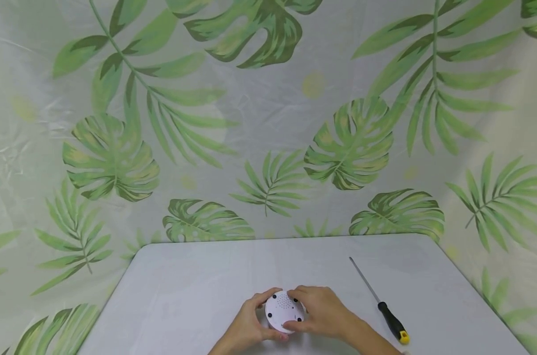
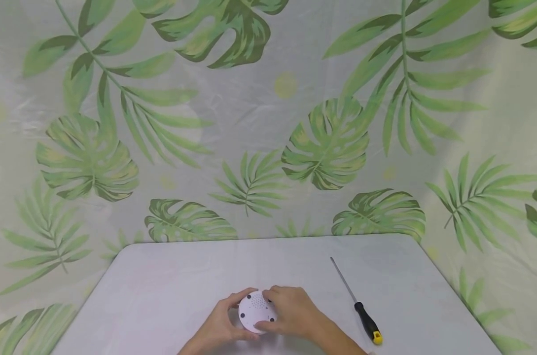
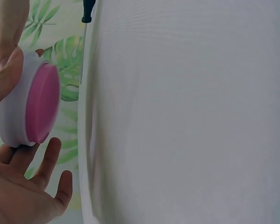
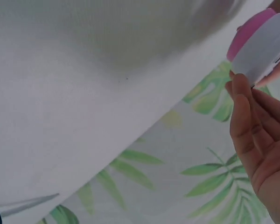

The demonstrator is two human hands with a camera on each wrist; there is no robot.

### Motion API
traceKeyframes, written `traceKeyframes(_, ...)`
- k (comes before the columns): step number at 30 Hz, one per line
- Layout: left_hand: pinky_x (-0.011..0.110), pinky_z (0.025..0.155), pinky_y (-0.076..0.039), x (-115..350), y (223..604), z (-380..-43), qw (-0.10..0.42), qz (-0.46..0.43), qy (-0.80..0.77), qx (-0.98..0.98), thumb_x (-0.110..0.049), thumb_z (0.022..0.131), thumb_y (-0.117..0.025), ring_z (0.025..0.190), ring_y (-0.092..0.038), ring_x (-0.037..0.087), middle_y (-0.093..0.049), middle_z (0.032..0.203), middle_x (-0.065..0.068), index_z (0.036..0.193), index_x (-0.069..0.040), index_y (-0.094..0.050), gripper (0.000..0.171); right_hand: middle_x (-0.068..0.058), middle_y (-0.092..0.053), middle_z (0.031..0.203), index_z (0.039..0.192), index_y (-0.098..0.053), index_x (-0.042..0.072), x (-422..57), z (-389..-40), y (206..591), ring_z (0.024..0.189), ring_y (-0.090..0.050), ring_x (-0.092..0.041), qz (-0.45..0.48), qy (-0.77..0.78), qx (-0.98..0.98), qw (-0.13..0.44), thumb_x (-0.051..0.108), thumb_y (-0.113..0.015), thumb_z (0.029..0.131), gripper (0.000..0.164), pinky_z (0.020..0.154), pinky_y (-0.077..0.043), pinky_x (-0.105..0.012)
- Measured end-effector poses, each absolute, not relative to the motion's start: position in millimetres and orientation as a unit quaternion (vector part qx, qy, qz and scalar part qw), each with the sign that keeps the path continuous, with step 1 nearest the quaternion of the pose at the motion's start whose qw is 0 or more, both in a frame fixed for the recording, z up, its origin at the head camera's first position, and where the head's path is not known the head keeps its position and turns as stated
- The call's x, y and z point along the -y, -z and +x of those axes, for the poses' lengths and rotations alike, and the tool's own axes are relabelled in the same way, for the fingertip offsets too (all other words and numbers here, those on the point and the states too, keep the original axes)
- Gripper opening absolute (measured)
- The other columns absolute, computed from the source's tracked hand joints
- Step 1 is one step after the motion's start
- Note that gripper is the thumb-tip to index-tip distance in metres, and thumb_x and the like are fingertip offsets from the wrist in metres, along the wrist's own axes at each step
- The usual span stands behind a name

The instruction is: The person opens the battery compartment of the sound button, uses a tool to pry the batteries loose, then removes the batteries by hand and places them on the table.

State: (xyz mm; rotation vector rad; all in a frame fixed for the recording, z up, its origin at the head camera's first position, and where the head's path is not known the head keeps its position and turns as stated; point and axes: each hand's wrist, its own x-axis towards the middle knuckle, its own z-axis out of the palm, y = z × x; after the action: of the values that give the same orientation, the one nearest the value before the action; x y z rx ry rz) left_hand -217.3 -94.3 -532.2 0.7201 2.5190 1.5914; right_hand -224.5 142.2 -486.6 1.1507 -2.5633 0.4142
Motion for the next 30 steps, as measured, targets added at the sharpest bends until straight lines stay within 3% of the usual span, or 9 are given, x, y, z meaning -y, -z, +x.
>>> traceKeyframes(3, 0.037, 0.099, -0.042, 95.7, 534.5, -218.1, 0.041, 0.237, -0.517, -0.821, -0.033, 0.068, -0.097, 0.114, -0.055, 0.007, -0.067, 0.132, -0.004, 0.147, -0.024, -0.057, 0.089, 0.006, -0.074, 0.093, 0.114, -0.074, 0.009, -139.2, -224.9, 488.6, 0.073, -0.063, 0.001, 0.434, -0.084, 0.876, 0.193, 0.061, -0.069, 0.091, 0.057, 0.061, -0.049, -0.015)
traceKeyframes(8, 0.03, 0.098, -0.042, 97.8, 538.8, -221.5, 0.047, 0.244, -0.53, -0.811, -0.029, 0.069, -0.097, 0.113, -0.058, 0.008, -0.068, 0.134, -0.001, 0.148, -0.017, -0.056, 0.089, 0.01, -0.055, 0.07, 0.113, -0.076, 0.011, -135.4, -225.6, 497.6, 0.056, -0.027, 0.007, 0.484, -0.038, 0.829, 0.278, 0.054, -0.066, 0.096, 0.047, 0.048, -0.026, -0.008)
traceKeyframes(10, 0.028, 0.1, -0.041, 98.7, 540.6, -223.2, 0.055, 0.247, -0.54, -0.803, -0.026, 0.07, -0.096, 0.113, -0.059, 0.008, -0.068, 0.137, -0.001, 0.149, -0.015, -0.056, 0.089, 0.009, -0.053, 0.069, 0.114, -0.077, 0.013, -134.2, -225.3, 501.4, 0.054, -0.022, 0.005, 0.491, -0.02, 0.814, 0.31, 0.052, -0.062, 0.1, 0.044, 0.046, -0.025, -0.009)
traceKeyframes(15, 0.024, 0.102, -0.039, 101.2, 545.3, -226.7, 0.074, 0.25, -0.563, -0.784, -0.02, 0.071, -0.096, 0.111, -0.062, 0.008, -0.07, 0.135, 0.0, 0.149, -0.012, -0.055, 0.088, -0.003, -0.073, 0.082, 0.117, -0.076, 0.015, -131.4, -221.1, 507.2, 0.047, -0.048, -0.004, 0.484, 0.031, 0.798, 0.357, 0.047, -0.046, 0.109, 0.044, 0.044, -0.041, -0.018)
traceKeyframes(19, 0.024, 0.103, -0.038, 102.6, 548.3, -228.0, 0.088, 0.245, -0.569, -0.78, -0.022, 0.071, -0.096, 0.109, -0.062, 0.008, -0.073, 0.129, -0.002, 0.148, -0.013, -0.056, 0.087, -0.011, -0.079, 0.091, 0.119, -0.075, 0.012, -130.6, -215.7, 511.5, 0.053, -0.064, -0.009, 0.477, 0.052, 0.8, 0.36, 0.042, -0.041, 0.111, 0.046, 0.047, -0.046, -0.02)
traceKeyframes(30, 0.024, 0.103, -0.038, 101.2, 551.9, -229.6, 0.088, 0.238, -0.558, -0.79, -0.021, 0.07, -0.096, 0.106, -0.063, 0.006, -0.075, 0.116, -0.001, 0.147, -0.012, -0.057, 0.087, -0.013, -0.079, 0.097, 0.123, -0.073, 0.012, -131.5, -210.1, 521.7, 0.054, -0.062, -0.009, 0.455, 0.091, 0.816, 0.345, 0.041, -0.036, 0.113, 0.048, 0.046, -0.04, -0.021)
